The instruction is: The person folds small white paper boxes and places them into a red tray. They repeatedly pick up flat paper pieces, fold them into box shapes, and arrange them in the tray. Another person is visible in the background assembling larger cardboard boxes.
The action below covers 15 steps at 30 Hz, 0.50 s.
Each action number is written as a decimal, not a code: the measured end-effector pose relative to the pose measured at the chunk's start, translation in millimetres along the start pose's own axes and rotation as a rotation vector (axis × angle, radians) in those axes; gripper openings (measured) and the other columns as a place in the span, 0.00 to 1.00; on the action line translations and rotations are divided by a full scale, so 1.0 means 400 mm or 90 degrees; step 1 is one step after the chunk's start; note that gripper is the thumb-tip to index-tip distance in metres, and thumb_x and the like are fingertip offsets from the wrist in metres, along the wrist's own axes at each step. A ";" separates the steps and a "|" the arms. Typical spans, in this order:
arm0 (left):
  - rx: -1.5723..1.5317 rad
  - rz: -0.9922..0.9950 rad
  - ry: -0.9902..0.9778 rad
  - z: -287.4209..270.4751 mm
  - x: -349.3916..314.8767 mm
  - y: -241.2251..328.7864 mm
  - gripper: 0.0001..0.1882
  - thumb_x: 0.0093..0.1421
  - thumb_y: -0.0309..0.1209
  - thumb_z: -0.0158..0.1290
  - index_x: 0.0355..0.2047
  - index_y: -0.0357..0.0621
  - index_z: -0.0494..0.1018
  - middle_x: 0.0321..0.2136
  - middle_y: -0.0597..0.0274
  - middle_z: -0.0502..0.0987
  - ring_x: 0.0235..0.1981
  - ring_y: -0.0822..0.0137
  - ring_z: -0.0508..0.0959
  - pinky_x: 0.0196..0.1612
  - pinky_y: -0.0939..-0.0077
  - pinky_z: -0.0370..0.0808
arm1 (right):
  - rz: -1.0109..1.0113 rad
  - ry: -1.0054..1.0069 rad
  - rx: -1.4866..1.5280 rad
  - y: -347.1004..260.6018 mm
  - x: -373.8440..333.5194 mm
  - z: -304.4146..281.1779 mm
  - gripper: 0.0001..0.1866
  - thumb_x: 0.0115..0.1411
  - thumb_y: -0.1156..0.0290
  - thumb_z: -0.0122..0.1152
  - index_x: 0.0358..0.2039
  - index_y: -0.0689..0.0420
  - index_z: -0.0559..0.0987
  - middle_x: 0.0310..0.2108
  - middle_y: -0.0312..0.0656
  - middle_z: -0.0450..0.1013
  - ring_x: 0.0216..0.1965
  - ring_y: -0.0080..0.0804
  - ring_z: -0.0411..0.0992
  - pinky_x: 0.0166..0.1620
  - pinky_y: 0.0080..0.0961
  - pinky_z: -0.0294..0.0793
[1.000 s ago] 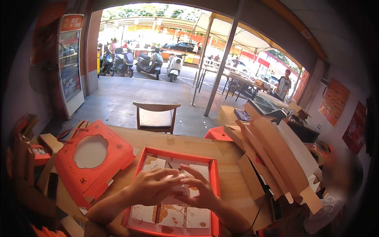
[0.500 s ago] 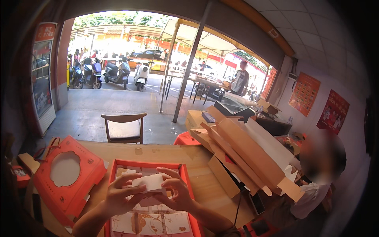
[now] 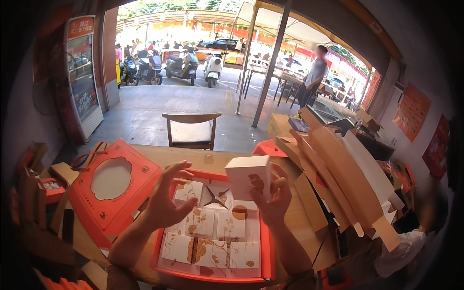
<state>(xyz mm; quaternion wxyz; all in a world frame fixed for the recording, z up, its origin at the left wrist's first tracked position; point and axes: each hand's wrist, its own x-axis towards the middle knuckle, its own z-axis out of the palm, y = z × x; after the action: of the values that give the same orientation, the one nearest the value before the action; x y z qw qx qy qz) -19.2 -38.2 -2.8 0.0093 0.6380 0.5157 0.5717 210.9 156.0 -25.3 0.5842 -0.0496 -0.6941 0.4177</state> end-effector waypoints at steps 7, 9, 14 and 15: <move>0.279 0.122 -0.192 0.070 0.004 -0.018 0.57 0.47 0.34 0.76 0.74 0.44 0.57 0.67 0.42 0.64 0.63 0.40 0.73 0.60 0.50 0.78 | 0.142 -0.217 0.013 0.029 -0.047 0.058 0.20 0.54 0.77 0.81 0.32 0.58 0.71 0.62 0.51 0.69 0.63 0.41 0.72 0.54 0.37 0.83; 0.270 0.113 -0.214 0.069 0.004 -0.022 0.57 0.47 0.33 0.76 0.74 0.44 0.57 0.67 0.41 0.63 0.63 0.39 0.72 0.60 0.50 0.79 | 0.197 -0.240 0.069 0.035 -0.046 0.057 0.19 0.56 0.76 0.80 0.32 0.59 0.71 0.62 0.51 0.69 0.63 0.42 0.72 0.52 0.35 0.83; 0.243 0.093 -0.213 0.069 0.005 -0.012 0.60 0.45 0.31 0.75 0.75 0.43 0.55 0.65 0.40 0.65 0.63 0.39 0.72 0.58 0.50 0.80 | 0.209 -0.281 0.083 0.017 -0.040 0.053 0.18 0.57 0.74 0.80 0.33 0.59 0.73 0.65 0.51 0.66 0.65 0.42 0.70 0.55 0.36 0.84; 0.251 0.099 -0.210 0.073 0.007 -0.009 0.60 0.45 0.30 0.75 0.75 0.42 0.54 0.65 0.40 0.65 0.63 0.39 0.73 0.58 0.50 0.80 | 0.210 -0.291 0.095 0.013 -0.038 0.052 0.18 0.57 0.73 0.80 0.33 0.59 0.73 0.65 0.51 0.65 0.65 0.42 0.70 0.56 0.36 0.84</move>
<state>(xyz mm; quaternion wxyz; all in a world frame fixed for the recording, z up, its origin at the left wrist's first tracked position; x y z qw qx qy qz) -0.5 -18.0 -13.0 -0.0752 0.7499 0.5579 0.3475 195.8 140.1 -39.8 0.3388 -0.0235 -0.7578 0.5572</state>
